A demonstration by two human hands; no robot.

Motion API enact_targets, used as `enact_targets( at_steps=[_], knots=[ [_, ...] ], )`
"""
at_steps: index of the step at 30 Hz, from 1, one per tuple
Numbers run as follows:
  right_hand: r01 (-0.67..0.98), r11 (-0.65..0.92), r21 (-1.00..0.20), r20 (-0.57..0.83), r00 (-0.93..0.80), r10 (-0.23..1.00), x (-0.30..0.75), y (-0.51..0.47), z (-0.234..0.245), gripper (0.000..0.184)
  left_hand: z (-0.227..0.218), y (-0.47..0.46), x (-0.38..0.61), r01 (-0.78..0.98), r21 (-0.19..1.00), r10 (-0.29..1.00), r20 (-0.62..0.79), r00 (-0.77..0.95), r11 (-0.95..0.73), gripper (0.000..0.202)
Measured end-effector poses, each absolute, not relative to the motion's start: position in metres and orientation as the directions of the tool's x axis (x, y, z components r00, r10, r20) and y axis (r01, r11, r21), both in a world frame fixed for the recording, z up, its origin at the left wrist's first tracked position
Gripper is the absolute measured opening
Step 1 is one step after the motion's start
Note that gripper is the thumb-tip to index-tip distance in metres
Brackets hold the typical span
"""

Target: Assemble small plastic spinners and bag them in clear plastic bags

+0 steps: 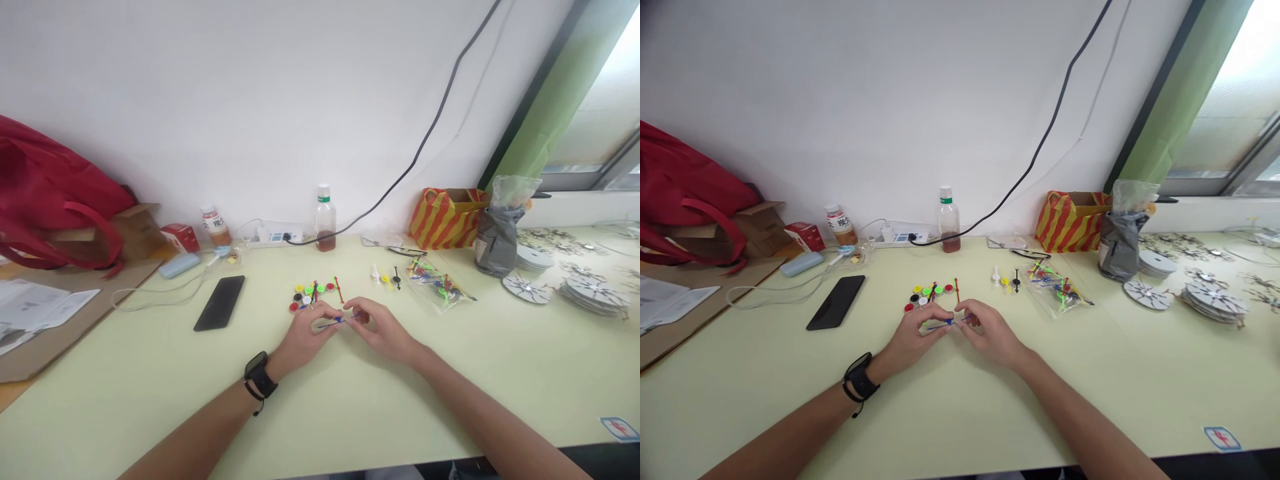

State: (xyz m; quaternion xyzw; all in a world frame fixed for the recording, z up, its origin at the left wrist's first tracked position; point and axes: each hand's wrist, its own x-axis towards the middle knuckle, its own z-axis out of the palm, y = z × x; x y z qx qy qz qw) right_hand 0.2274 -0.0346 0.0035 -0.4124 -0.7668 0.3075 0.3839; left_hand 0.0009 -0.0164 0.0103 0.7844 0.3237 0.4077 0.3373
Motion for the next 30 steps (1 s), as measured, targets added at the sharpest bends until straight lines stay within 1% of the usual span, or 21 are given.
enact_targets(
  at_steps=[8, 12, 14, 16, 18, 20, 23, 26, 28, 29, 30],
  knots=[
    [0.359, 0.443, -0.822, 0.3, -0.387, 0.872, 0.228, -0.034, 0.008, 0.024, 0.011, -0.017, 0.0, 0.228, 0.809, 0.766, 0.364, 0.53, -0.542, 0.017],
    [0.303, 0.413, -0.859, 0.295, -0.366, 0.883, 0.227, -0.035, 0.011, 0.027, 0.013, -0.02, 0.001, 0.233, 0.808, 0.772, 0.368, 0.517, -0.541, 0.015],
    [0.277, 0.401, -0.873, 0.293, -0.359, 0.886, 0.227, -0.033, 0.012, 0.026, 0.013, -0.021, 0.001, 0.254, 0.785, 0.762, 0.378, 0.525, -0.565, 0.013],
    [0.261, 0.382, -0.887, 0.279, -0.355, 0.892, 0.23, -0.029, 0.011, 0.025, 0.012, -0.022, 0.0, 0.299, 0.729, 0.738, 0.4, 0.544, -0.616, 0.019],
    [0.267, 0.341, -0.901, 0.242, -0.344, 0.907, 0.234, -0.023, 0.009, 0.027, 0.01, -0.022, -0.001, 0.362, 0.66, 0.723, 0.42, 0.549, -0.658, 0.027],
    [0.276, 0.279, -0.92, 0.182, -0.331, 0.926, 0.24, -0.017, 0.007, 0.03, 0.008, -0.02, -0.003, 0.402, 0.622, 0.72, 0.422, 0.55, -0.672, 0.028],
    [0.257, 0.173, -0.951, 0.074, -0.354, 0.932, 0.249, -0.011, 0.007, 0.03, 0.006, -0.017, -0.005, 0.404, 0.622, 0.719, 0.414, 0.558, -0.671, 0.025],
    [0.223, 0.066, -0.972, -0.021, -0.37, 0.929, 0.257, -0.011, 0.011, 0.025, 0.006, -0.015, -0.006, 0.41, 0.62, 0.724, 0.417, 0.55, -0.669, 0.022],
    [0.272, 0.059, -0.961, -0.042, -0.352, 0.935, 0.262, -0.011, 0.012, 0.021, 0.006, -0.015, -0.006, 0.425, 0.616, 0.731, 0.412, 0.544, -0.664, 0.02],
    [0.345, 0.095, -0.934, -0.025, -0.327, 0.945, 0.265, -0.011, 0.012, 0.019, 0.005, -0.015, -0.007, 0.434, 0.61, 0.733, 0.411, 0.541, -0.663, 0.019],
    [0.445, 0.15, -0.883, 0.017, -0.288, 0.957, 0.267, -0.01, 0.011, 0.016, 0.005, -0.014, -0.007, 0.444, 0.603, 0.736, 0.413, 0.536, -0.663, 0.019]
  ],
)
